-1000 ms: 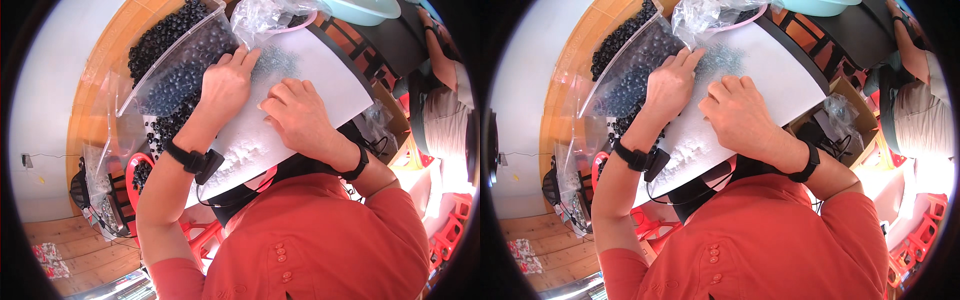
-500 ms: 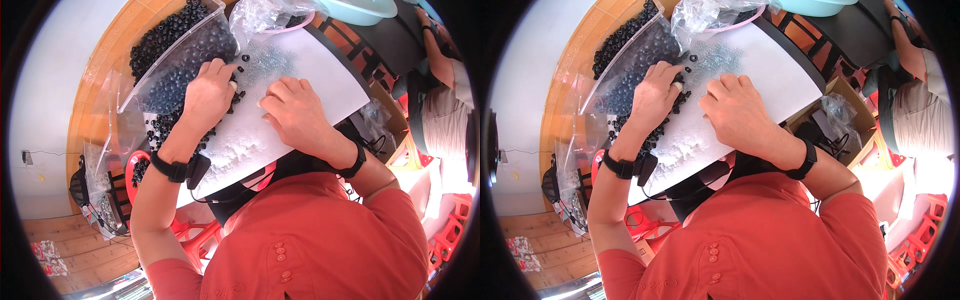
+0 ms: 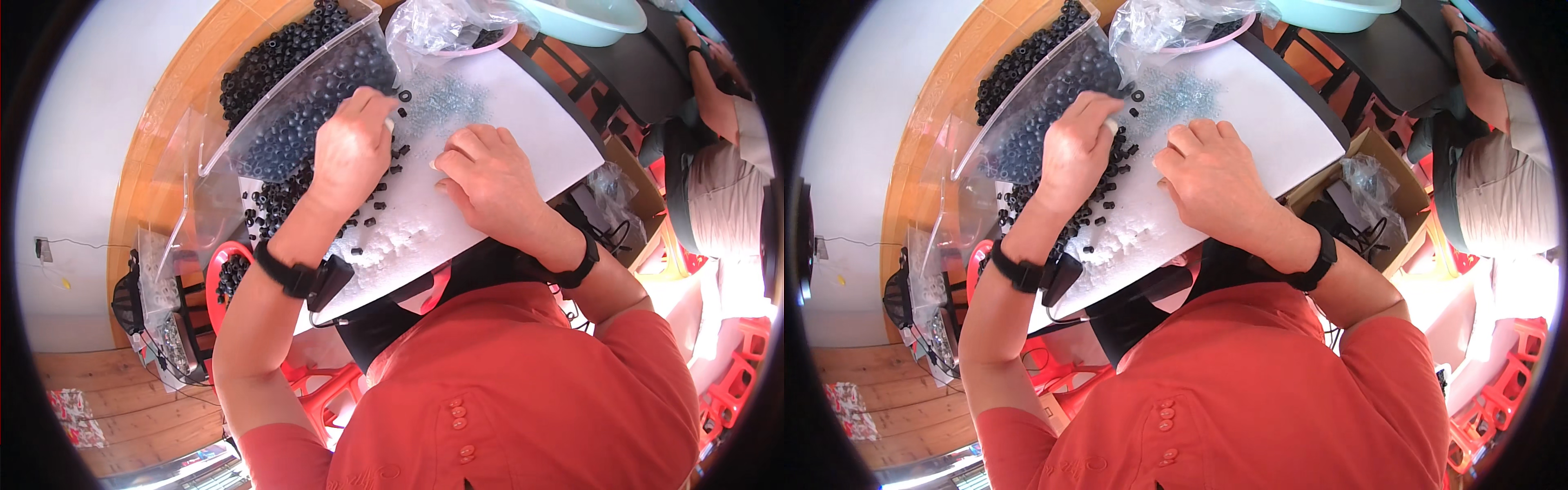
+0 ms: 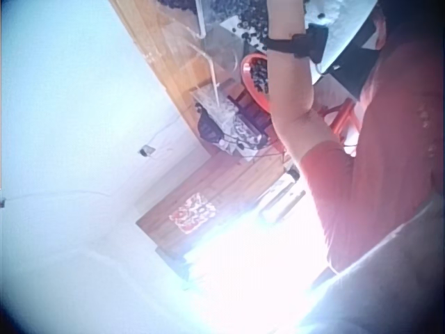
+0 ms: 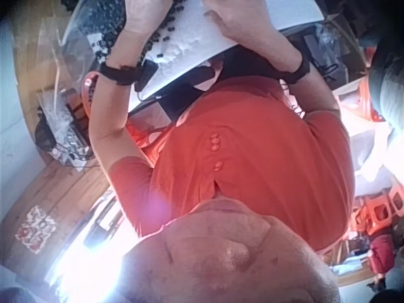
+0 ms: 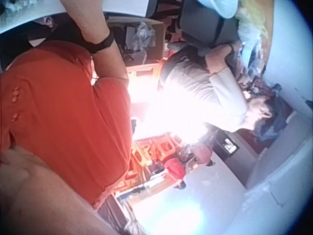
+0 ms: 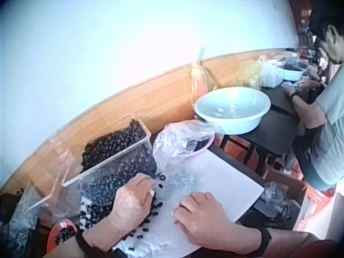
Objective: Sorting and assembling small black plastic components at a workstation.
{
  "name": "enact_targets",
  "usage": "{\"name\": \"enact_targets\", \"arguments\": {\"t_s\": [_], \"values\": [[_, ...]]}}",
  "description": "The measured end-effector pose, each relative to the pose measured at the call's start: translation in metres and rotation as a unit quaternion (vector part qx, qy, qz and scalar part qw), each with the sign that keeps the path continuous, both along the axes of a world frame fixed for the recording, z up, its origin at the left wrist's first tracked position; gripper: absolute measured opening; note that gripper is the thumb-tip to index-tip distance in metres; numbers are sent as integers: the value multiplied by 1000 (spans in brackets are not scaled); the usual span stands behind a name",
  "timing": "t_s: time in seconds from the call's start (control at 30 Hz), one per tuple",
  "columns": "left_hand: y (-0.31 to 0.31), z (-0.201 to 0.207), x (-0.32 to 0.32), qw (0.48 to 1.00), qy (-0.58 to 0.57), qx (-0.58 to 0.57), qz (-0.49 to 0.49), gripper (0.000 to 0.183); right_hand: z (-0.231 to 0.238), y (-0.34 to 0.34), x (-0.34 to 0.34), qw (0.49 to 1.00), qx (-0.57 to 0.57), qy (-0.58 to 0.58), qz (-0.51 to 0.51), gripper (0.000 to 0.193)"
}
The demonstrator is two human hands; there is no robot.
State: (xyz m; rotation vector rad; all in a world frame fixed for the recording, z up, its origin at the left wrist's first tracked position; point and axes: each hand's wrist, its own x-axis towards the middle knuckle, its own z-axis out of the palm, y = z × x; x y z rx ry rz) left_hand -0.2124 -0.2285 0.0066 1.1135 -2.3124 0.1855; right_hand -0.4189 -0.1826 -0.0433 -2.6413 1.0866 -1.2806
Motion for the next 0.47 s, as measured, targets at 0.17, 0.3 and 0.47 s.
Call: {"name": "enact_targets", "arguments": {"t_s": [0.17, 0.3, 0.47], "values": [[-30, -12, -9, 994, -105, -19, 25, 31, 0, 2, 2, 1000, 9, 2, -8, 16], [-45, -20, -12, 990, -136, -30, -20, 34, 0, -1, -1, 1000, 5, 12, -10, 17], [-55, -21, -14, 972, -228, -63, -5, 13, 10, 12, 4, 989, -95, -44, 105, 28]]}}
